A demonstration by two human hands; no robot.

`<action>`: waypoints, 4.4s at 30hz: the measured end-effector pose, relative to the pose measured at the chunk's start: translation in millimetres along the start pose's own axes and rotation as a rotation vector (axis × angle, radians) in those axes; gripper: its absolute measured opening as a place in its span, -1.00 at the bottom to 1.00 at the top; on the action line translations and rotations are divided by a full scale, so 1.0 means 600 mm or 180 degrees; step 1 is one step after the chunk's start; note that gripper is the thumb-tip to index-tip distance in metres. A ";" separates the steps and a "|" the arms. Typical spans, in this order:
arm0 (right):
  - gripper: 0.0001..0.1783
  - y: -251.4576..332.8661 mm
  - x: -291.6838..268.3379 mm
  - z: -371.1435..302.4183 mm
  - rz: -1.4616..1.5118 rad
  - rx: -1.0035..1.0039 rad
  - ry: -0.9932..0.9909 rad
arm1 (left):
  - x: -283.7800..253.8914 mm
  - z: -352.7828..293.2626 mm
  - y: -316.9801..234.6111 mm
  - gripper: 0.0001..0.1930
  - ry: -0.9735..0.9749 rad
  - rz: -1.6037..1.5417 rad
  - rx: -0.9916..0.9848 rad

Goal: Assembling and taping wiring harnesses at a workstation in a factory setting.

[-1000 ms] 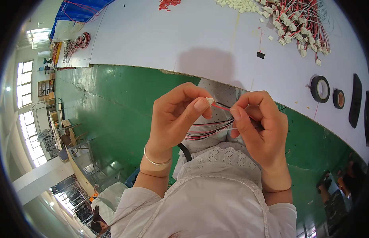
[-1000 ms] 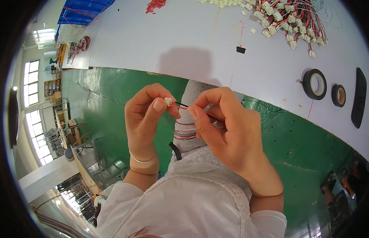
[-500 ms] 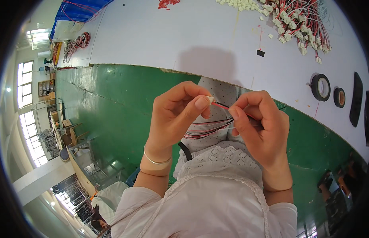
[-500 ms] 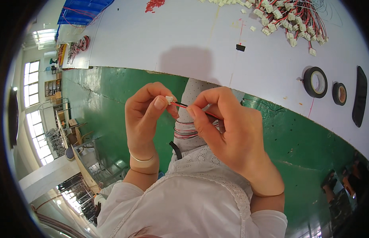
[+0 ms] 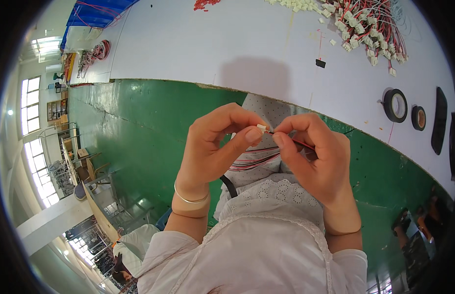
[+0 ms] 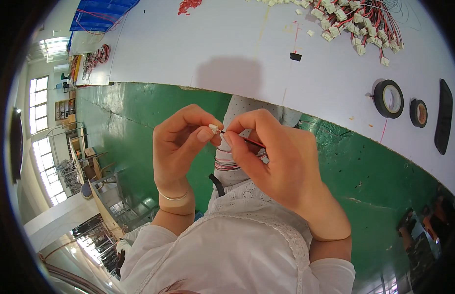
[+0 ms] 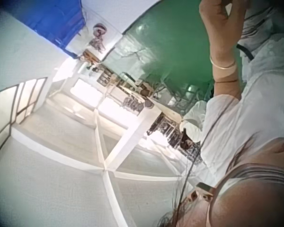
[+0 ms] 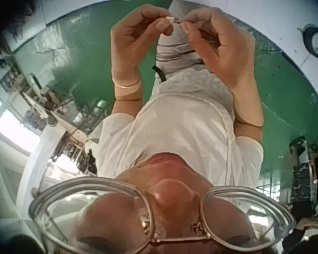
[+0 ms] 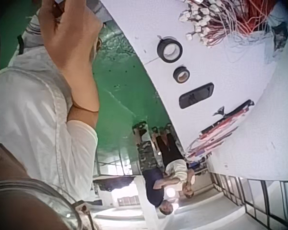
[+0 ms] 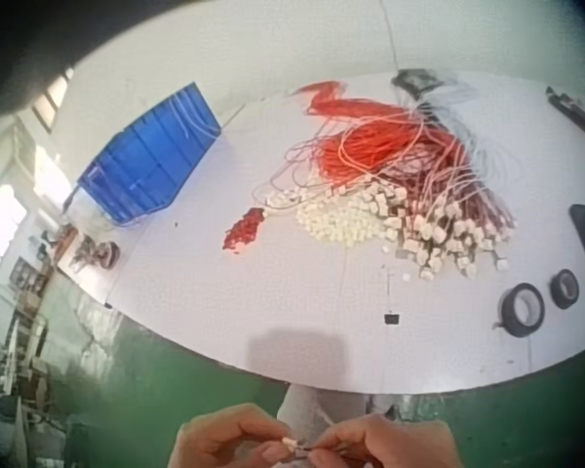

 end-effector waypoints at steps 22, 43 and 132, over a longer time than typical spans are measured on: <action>-0.85 -0.003 0.013 0.001 -0.0553 -0.0696 0.0031 | 0.001 -0.004 0.004 -0.91 0.0057 -0.0350 -0.0081; -0.88 -0.012 0.014 -0.007 0.0052 -0.0458 -0.0088 | 0.012 -0.009 -0.001 -0.89 -0.0032 -0.0267 0.0232; -0.77 0.007 0.010 -0.006 -0.0085 -0.0271 -0.0450 | -0.004 -0.029 -0.007 -0.91 -0.0411 -0.0225 0.0077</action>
Point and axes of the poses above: each hand's wrist, its own z-axis towards the middle knuckle, its own x-axis out of the palm, y = z × x, the point moved 4 cm from there along z, towards the middle knuckle, and after that the axes turned 12 degrees about z, right-handed, at the moved point
